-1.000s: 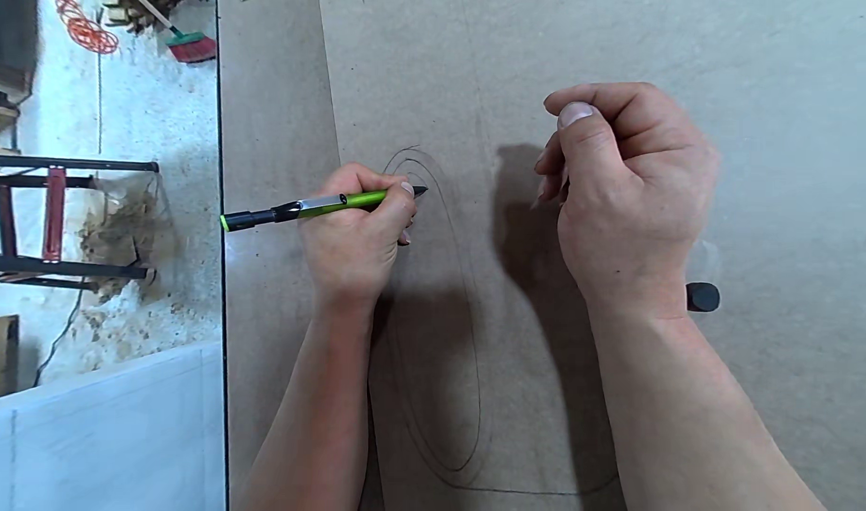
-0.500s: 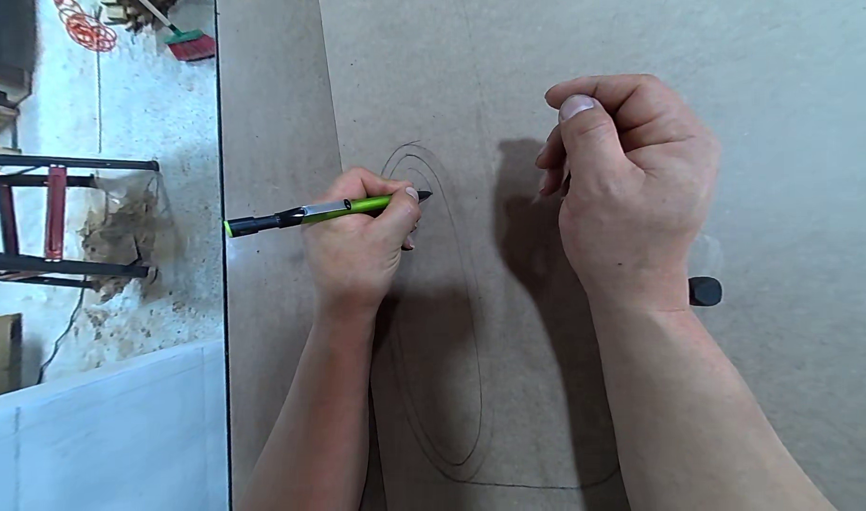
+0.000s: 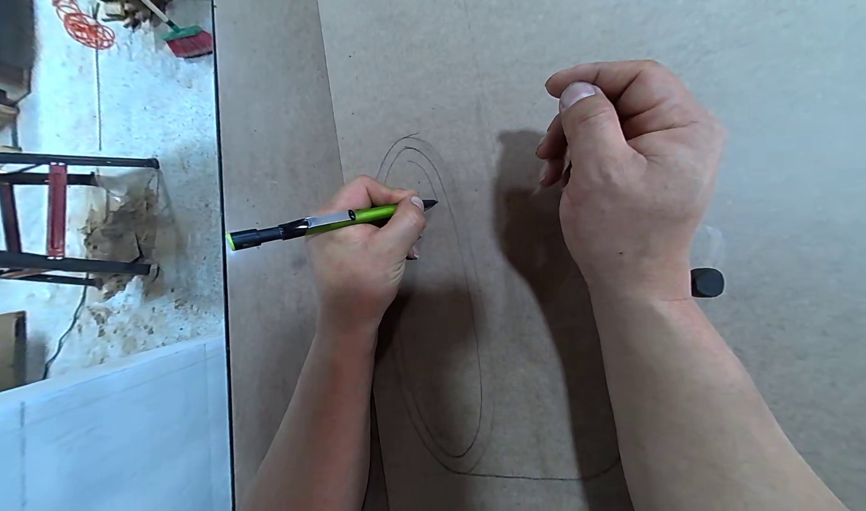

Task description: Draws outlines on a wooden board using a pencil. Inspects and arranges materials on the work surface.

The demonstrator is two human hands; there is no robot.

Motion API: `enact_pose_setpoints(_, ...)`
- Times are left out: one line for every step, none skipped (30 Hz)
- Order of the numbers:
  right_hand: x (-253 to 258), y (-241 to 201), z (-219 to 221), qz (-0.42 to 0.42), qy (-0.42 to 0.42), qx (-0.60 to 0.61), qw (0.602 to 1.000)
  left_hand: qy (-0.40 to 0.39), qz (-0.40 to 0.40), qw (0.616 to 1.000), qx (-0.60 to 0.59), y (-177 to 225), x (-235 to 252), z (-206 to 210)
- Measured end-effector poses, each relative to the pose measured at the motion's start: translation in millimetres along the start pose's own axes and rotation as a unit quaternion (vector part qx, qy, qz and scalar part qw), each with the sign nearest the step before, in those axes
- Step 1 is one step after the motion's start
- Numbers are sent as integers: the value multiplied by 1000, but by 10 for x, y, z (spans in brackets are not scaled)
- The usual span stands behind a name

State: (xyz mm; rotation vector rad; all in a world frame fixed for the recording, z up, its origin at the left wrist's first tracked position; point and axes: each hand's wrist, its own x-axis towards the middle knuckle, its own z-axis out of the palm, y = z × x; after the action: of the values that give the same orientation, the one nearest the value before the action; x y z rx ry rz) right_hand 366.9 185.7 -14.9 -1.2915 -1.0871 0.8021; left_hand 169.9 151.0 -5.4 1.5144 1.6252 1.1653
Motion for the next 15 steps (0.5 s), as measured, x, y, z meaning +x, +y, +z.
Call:
enact_pose_setpoints(-1,2,2,-1,0,2,1000,-2,1,1000,3,1,-11,-5)
enact_pose_setpoints(-1,0,3,1,-1,2,1000,-3,3,1000,4,0,-21,-8)
enact_pose_setpoints(-1,-1,0,2,-2,3,1000,-6,5,1000,5,-1,-33,-11)
enact_pose_setpoints(0,-1,-2,2,-3,2,1000,-6,6,1000,6,2,-44,-11)
enact_pose_setpoints(0,0,-3,2,-3,2,1000,-6,7,1000,5,5,-56,-12)
enact_pose_setpoints(0,-1,-2,2,-3,0,1000,-7,7,1000,3,9,-66,-13)
enact_pose_setpoints(1,0,-1,2,-3,-1,1000,-8,8,1000,2,10,-76,-15)
enact_pose_setpoints(2,3,1,1,-3,-1,1000,-9,10,1000,1,10,-87,-16)
enact_pose_setpoints(3,6,3,0,-3,-2,1000,-10,13,1000,-2,7,-98,-17)
enact_pose_setpoints(4,5,4,0,-2,-3,1000,-10,16,1000,-3,7,-110,-19)
enact_pose_setpoints(4,5,5,0,-1,-3,1000,-11,17,1000,-2,12,-121,-19)
enact_pose_setpoints(4,6,6,0,-1,-2,1000,-11,17,1000,0,20,-133,-18)
enact_pose_setpoints(3,5,6,0,-2,-2,1000,-11,17,1000,1,26,-144,-18)
enact_pose_setpoints(3,3,7,1,-2,-1,1000,-11,16,1000,1,32,-154,-19)
enact_pose_setpoints(3,2,7,2,-2,-1,1000,-11,17,1000,0,34,-164,-19)
